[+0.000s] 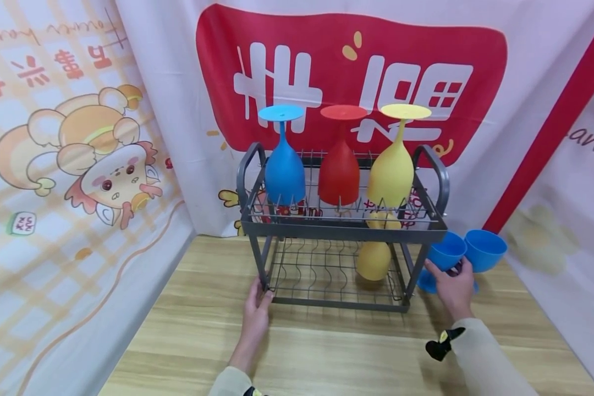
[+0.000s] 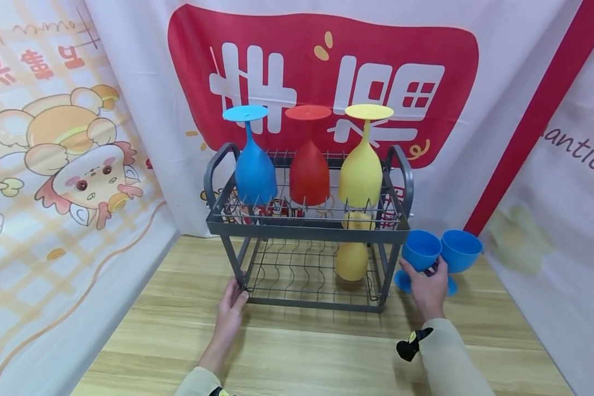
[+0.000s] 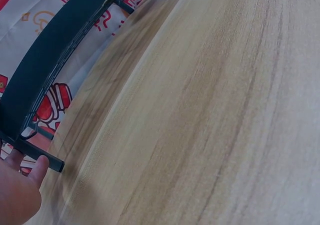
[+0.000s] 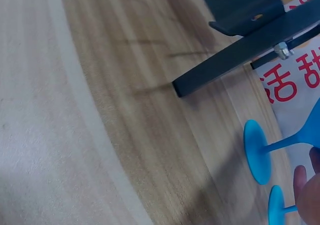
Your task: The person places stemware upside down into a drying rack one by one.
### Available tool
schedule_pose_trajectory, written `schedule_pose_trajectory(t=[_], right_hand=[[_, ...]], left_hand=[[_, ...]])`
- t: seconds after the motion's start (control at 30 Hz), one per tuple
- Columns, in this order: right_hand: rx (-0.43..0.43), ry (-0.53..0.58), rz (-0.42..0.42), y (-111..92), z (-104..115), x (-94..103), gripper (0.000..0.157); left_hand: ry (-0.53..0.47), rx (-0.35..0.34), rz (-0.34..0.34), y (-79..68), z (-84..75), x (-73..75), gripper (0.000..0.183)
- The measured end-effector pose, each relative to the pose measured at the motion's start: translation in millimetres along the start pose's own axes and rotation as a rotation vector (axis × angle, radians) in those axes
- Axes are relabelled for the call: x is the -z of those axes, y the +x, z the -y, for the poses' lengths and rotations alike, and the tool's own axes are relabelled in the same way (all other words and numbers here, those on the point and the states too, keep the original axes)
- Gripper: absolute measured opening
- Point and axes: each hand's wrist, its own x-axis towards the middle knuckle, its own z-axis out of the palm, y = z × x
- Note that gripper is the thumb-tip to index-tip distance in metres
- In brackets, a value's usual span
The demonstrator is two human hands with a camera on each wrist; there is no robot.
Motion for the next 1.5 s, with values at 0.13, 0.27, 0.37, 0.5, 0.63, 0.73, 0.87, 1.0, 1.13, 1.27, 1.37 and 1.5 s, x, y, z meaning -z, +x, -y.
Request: schedule_pose_trajectory(t=[0.13, 0.27, 0.37, 0.5, 0.63, 0.73, 0.87, 1.0, 1.13, 1.27, 1.37, 1.5], right_hand=[[-0.016, 0.053, -0.002, 0.6, 1.9, -1.7, 0.112], [0.0, 0.055, 0.012, -1.3, 1.1, -4.0, 0.108], [0.025, 0.041, 0.038, -2.4, 0.7, -4.8, 0.106], [0.053, 0.005, 0.074, -2.1, 2.9, -5.2, 0.107], [0.072, -0.025, 0.078, -1.5, 5.8, -6.6, 0.1], [0.082, -0.029, 0.074, -3.8, 7.1, -7.5, 0.095], [0.092, -0.007, 0.068, -10.7, 6.4, -7.1, 0.098], [0.105, -0.011, 0.086, -21.2, 3.8, -4.0, 0.104], [0.115, -0.036, 0.097, -31.8, -0.8, 2.2, 0.111], [0.131, -0.043, 0.082, -40.4, -3.7, 10.8, 0.113], [0.152, -0.041, 0.069, -46.4, -2.7, 19.9, 0.111], [0.189, -0.06, 0.057, -55.5, 1.4, 34.6, 0.107]], left_hand=[[0.0, 0.003, -0.002, -0.1, -1.7, -0.9, 0.059], [0.001, 0.006, -0.007, -0.7, -1.5, -1.0, 0.059], [0.005, 0.011, -0.007, -1.2, -1.2, -1.0, 0.059], [0.013, 0.013, -0.006, -1.2, 0.1, -1.4, 0.058], [0.015, 0.014, -0.003, -1.6, 2.9, -1.5, 0.059], [0.014, 0.013, 0.002, -1.6, 3.6, -1.8, 0.059], [0.014, 0.008, 0.008, -1.6, 2.9, -1.6, 0.059], [0.011, 0.005, 0.001, -2.4, 1.2, -0.8, 0.058], [0.002, 0.009, 0.001, -3.4, -0.1, -0.6, 0.059], [0.001, 0.025, 0.001, -3.4, -1.3, -0.2, 0.059], [0.001, 0.039, -0.007, -2.8, -1.5, -0.3, 0.059], [0.001, 0.036, -0.004, -1.3, -1.0, -1.9, 0.059]])
